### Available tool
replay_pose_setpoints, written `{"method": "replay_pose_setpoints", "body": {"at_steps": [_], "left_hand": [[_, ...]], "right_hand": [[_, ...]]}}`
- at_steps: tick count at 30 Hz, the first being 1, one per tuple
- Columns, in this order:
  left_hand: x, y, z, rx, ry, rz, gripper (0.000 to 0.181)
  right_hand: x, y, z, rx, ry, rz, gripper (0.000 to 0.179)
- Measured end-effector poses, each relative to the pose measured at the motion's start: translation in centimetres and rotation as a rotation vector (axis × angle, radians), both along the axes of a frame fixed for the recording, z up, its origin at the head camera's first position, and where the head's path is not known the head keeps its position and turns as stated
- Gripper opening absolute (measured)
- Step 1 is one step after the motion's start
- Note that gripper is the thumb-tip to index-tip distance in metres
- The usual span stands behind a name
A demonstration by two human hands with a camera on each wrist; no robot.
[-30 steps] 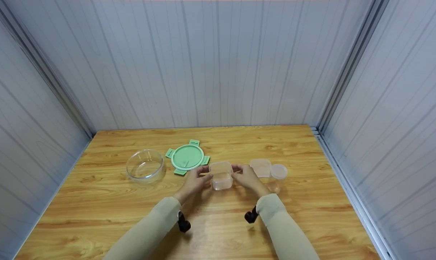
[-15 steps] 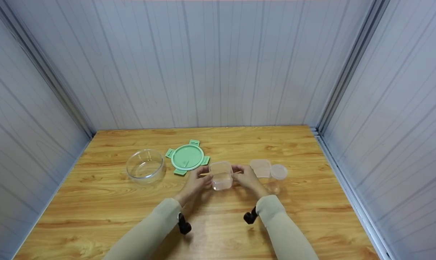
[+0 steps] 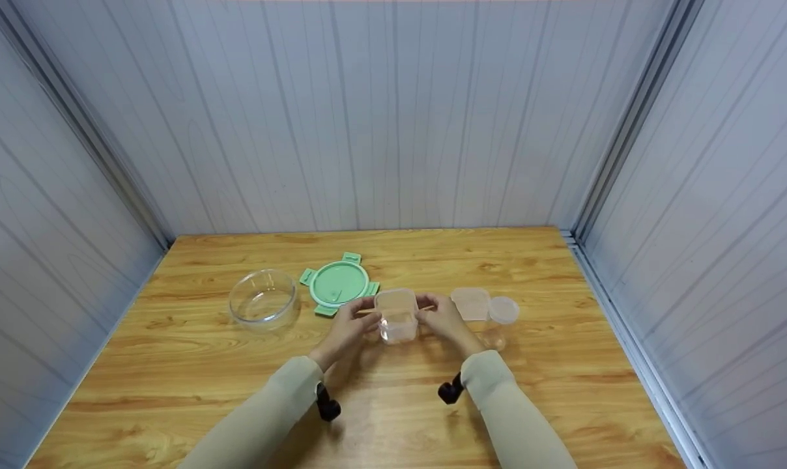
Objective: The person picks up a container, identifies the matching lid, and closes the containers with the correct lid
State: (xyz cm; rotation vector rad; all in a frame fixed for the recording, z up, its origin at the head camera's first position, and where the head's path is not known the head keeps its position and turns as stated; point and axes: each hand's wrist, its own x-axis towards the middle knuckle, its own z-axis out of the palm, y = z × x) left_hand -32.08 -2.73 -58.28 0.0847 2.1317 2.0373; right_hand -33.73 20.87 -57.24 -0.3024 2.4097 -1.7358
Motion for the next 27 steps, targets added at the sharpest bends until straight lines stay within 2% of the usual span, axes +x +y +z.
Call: {"method": "replay_pose_setpoints", "body": {"at_steps": [4, 9, 14, 19, 27], "left_hand": [[0.3, -0.4, 0.5, -0.001, 0.022, -0.008, 0.047], [0.6, -0.9, 0.6, 0.007, 0.082, -0.026, 0.045], [0.8, -1.5, 0.9, -0.013, 0.113, -0.030, 0.045], [1.2, -2.0, 1.2, -0.030, 0.118, -0.034, 0.043], [1.6, -2.5, 1.5, -0.020, 0.084, -0.061, 0.042]], "right_hand": [[0.1, -0.3, 0.5, -0.011, -0.007, 0.012, 0.043], [0.5, -0.7, 1.0, -0.064, -0.036, 0.028, 0.042], [0.9, -1.2, 1.5, -0.091, -0.042, 0.016, 0.041], [1.3, -1.8, 1.8, -0.122, -0.070, 0.005, 0.042], [1.8, -2.1, 2.0, -0.126, -0.099, -0.018, 0.041]]}}
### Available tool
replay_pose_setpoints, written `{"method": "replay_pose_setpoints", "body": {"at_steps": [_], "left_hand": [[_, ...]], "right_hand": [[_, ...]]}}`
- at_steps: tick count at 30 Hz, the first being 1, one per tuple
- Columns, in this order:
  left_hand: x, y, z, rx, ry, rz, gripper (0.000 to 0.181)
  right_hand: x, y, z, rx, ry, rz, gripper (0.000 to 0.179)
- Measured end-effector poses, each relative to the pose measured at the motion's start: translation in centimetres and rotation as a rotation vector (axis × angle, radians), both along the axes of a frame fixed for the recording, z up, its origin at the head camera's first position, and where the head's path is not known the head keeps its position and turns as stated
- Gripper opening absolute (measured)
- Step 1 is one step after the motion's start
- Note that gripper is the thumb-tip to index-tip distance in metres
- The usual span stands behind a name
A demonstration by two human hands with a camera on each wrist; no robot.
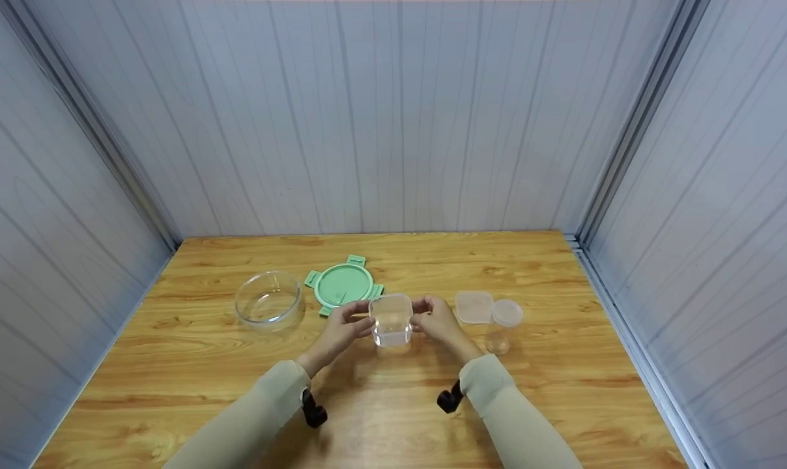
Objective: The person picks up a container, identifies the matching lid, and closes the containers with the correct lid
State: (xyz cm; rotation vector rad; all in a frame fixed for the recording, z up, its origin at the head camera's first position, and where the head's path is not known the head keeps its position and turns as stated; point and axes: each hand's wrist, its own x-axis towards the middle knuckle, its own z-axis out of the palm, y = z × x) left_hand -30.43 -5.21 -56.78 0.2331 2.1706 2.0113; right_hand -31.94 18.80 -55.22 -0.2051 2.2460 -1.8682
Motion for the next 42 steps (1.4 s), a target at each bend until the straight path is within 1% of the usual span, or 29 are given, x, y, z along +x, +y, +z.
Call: {"method": "replay_pose_setpoints", "body": {"at_steps": [8, 13, 16, 20, 22, 33, 37, 42], "left_hand": [[0.3, -0.5, -0.4, 0.031, 0.013, -0.017, 0.042], [0.7, -0.8, -0.4, 0.029, 0.025, -0.028, 0.042], [1.0, -0.9, -0.3, 0.025, 0.030, -0.037, 0.041], [1.3, -0.9, -0.3, 0.026, 0.016, -0.046, 0.039], [1.6, -0.9, -0.3, 0.031, 0.005, -0.045, 0.038], [3.1, -1.8, -0.1, 0.041, -0.042, -0.053, 0.042], [3.6, -2.1, -0.1, 0.050, -0.053, -0.056, 0.042], [4.1, -2.4, -0.2, 0.064, -0.061, -0.066, 0.042]], "right_hand": [[0.2, -0.2, -0.3, 0.008, 0.007, 0.013, 0.040], [0.8, -0.3, -0.3, 0.010, -0.009, 0.028, 0.037], [1.2, -0.4, -0.1, -0.008, -0.030, 0.014, 0.036], [1.7, -0.6, 0.0, -0.027, -0.054, -0.009, 0.036], [1.9, -0.6, 0.0, -0.033, -0.060, -0.009, 0.035], [3.0, -1.0, 0.0, -0.030, -0.084, 0.015, 0.027], [3.5, -1.1, 0.0, -0.023, -0.083, 0.029, 0.029], [4.0, -1.3, -0.1, -0.045, -0.082, 0.047, 0.030]]}}
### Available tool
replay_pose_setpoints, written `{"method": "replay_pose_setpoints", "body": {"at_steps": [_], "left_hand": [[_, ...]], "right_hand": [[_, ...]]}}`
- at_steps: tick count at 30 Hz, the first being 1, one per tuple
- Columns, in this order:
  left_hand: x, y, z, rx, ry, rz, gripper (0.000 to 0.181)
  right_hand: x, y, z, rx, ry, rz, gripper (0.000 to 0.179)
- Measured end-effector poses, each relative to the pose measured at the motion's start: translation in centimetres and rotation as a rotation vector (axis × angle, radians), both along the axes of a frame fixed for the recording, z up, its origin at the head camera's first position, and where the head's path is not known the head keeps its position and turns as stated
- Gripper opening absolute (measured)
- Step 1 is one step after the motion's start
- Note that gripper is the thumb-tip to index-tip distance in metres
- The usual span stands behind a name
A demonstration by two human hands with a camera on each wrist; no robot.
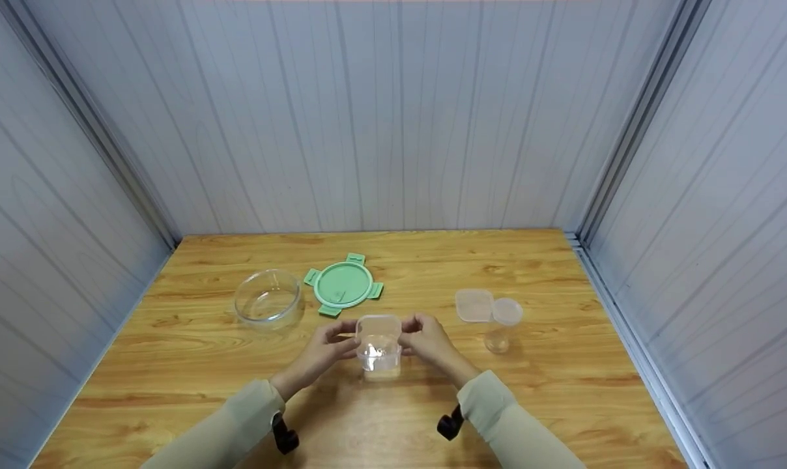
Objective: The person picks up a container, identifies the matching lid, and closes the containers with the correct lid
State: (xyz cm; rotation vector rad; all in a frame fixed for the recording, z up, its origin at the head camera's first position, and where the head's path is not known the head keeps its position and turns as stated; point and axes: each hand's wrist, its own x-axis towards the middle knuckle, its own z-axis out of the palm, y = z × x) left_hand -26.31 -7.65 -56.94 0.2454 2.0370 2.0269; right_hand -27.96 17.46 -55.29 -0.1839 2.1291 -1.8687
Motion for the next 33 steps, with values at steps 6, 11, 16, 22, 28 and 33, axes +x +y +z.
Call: {"method": "replay_pose_setpoints", "body": {"at_steps": [6, 11, 16, 22, 28, 33], "left_hand": [[0.7, -0.4, -0.3, 0.004, -0.004, -0.011, 0.040], [1.3, -0.7, -0.7, -0.005, -0.010, -0.020, 0.039], [1.9, -1.0, -0.9, -0.013, -0.029, -0.032, 0.039], [2.4, -1.5, -1.2, -0.025, -0.034, -0.043, 0.036], [2.7, -1.7, -1.6, -0.026, -0.028, -0.048, 0.037], [2.9, -1.7, -1.9, -0.008, -0.039, -0.050, 0.038]], "right_hand": [[0.7, -0.2, -0.2, -0.015, 0.004, 0.018, 0.028], [1.3, -0.2, -0.6, -0.005, 0.006, 0.025, 0.028], [1.9, -0.3, -0.9, 0.040, 0.030, 0.020, 0.025], [2.4, -0.4, -1.3, 0.055, 0.060, 0.037, 0.023], [2.8, -0.4, -1.4, 0.062, 0.034, 0.068, 0.024], [2.9, -0.4, -1.7, 0.079, 0.044, 0.075, 0.024]]}}
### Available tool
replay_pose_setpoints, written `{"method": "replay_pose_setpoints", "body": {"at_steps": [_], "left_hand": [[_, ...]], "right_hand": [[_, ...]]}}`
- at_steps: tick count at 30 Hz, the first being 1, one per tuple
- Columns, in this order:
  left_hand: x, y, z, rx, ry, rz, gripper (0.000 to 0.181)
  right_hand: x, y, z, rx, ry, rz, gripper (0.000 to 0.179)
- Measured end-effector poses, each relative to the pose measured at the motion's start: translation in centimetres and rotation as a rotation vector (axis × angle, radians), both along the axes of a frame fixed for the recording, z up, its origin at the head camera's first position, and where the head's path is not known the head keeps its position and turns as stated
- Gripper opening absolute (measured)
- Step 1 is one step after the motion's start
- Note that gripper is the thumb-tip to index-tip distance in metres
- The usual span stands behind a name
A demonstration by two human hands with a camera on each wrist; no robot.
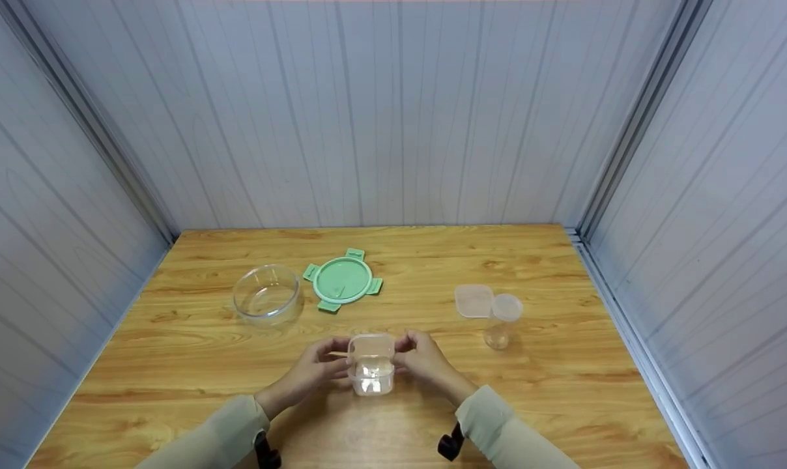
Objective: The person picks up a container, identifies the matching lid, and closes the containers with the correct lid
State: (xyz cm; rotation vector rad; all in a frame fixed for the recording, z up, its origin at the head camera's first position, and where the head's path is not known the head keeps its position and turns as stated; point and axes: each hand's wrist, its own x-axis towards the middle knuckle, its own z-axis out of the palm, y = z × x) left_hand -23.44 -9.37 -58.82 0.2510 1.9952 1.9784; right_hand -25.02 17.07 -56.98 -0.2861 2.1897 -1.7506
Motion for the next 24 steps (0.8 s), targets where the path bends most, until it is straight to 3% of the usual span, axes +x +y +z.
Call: {"method": "replay_pose_setpoints", "body": {"at_steps": [14, 24], "left_hand": [[0.40, -0.15, -0.03, 0.007, -0.015, -0.006, 0.040], [0.29, -0.31, -0.62, 0.032, -0.029, -0.024, 0.041]], "right_hand": [[0.14, -0.14, -0.49, -0.038, -0.064, -0.012, 0.024], [0.10, 0.25, -0.89, -0.010, -0.014, 0.022, 0.026]]}}
